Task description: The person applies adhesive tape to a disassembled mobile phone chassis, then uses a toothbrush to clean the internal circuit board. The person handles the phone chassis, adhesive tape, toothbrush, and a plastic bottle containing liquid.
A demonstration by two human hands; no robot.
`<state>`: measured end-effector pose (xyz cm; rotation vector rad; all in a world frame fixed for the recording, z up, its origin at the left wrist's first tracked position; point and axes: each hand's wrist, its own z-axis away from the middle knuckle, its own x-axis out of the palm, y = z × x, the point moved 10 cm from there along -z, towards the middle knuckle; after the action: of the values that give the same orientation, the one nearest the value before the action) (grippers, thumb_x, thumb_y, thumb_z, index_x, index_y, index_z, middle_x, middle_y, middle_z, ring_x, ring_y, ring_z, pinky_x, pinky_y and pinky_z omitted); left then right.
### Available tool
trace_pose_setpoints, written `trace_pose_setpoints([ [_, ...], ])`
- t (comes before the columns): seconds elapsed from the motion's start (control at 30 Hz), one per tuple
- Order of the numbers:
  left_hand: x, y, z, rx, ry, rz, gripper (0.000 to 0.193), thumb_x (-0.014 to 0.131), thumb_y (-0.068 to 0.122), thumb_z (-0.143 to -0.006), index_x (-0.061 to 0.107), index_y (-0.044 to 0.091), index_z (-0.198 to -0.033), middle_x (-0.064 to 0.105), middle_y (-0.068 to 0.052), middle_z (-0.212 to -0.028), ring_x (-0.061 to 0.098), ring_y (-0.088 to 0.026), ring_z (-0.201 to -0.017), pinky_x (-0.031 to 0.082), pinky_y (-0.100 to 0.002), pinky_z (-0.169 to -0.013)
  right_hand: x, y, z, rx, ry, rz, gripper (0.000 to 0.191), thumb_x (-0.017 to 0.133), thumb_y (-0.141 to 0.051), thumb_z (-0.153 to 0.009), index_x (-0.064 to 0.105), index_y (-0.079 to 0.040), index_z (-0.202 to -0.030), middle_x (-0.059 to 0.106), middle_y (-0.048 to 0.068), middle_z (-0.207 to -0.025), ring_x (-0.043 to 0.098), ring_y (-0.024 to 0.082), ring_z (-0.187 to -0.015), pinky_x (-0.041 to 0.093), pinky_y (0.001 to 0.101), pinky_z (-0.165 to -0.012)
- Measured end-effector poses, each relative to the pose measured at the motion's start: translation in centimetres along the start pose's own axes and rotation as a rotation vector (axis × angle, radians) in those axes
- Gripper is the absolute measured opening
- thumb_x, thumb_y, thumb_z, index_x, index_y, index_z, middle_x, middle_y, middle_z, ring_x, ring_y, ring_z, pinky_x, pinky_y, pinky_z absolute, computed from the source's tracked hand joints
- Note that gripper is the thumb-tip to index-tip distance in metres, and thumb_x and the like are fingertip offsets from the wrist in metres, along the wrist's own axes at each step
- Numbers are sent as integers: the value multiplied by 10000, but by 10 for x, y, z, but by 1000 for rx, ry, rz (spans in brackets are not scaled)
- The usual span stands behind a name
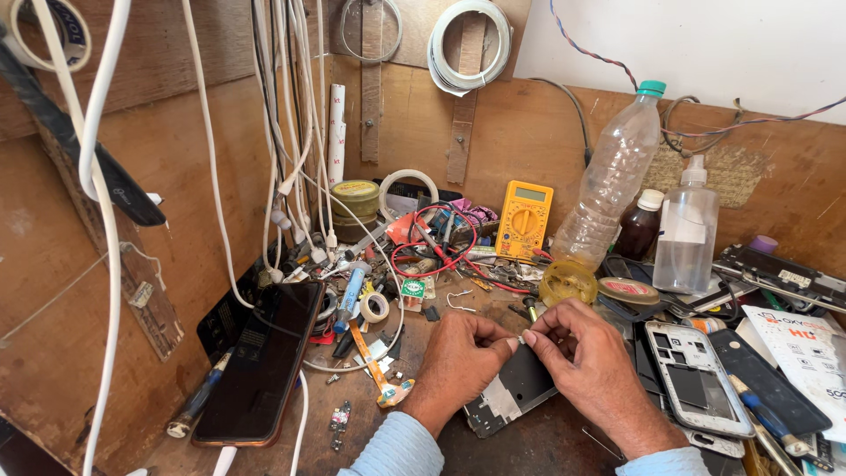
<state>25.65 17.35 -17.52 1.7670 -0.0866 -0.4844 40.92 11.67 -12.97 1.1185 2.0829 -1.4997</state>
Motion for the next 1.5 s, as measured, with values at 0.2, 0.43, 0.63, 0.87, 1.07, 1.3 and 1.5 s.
trace_pose_setpoints([
  [0.2,0,0,1,-13,-8,3,218,767,197,-800,815,18,-917,772,-108,-729,709,-126,-643,563,-323,-617,2,5,1,25,-13,-47,189,779,-178,-836,693,-18,-890,656,46,-801,638,114,-664,532,298,-572],
  [0.43,0,-3,0,-14,-2,-1,223,770,208,-806,814,18,-913,765,-101,-715,694,-118,-630,553,-319,-607,7,22,-2,96,-2,-183,248,798,-139,-823,632,-10,-955,675,57,-804,626,101,-708,551,290,-620],
  [0.63,1,-9,-2,-25,1,19,207,770,200,-796,822,33,-905,771,-83,-711,684,-103,-619,548,-303,-606,15,39,-2,203,2,-460,210,758,-95,-854,687,7,-1023,680,41,-859,619,98,-795,512,265,-715],
  [0.87,1,-9,-2,-6,0,33,204,766,190,-802,822,31,-917,774,-75,-719,680,-92,-630,541,-289,-611,15,46,2,298,19,-572,200,724,-140,-897,725,9,-1030,700,30,-888,614,81,-811,494,242,-731],
  [1.07,1,-8,0,-28,11,37,207,767,190,-804,822,24,-913,773,-80,-719,679,-101,-620,547,-296,-600,19,41,3,277,71,-518,164,797,-66,-834,719,30,-942,691,25,-797,596,77,-697,491,237,-630],
  [1.3,2,-10,-2,-33,5,33,212,770,198,-813,813,16,-914,769,-78,-715,668,-105,-612,537,-303,-594,22,43,5,276,84,-559,216,812,-82,-822,706,22,-978,688,25,-816,605,78,-712,502,237,-643],
  [1.5,9,-20,-4,-33,-36,119,210,746,153,-840,796,-12,-959,772,-70,-776,665,-93,-659,542,-281,-621,15,29,4,147,123,-463,357,833,-95,-778,659,1,-1075,694,43,-885,630,78,-773,545,242,-689],
])
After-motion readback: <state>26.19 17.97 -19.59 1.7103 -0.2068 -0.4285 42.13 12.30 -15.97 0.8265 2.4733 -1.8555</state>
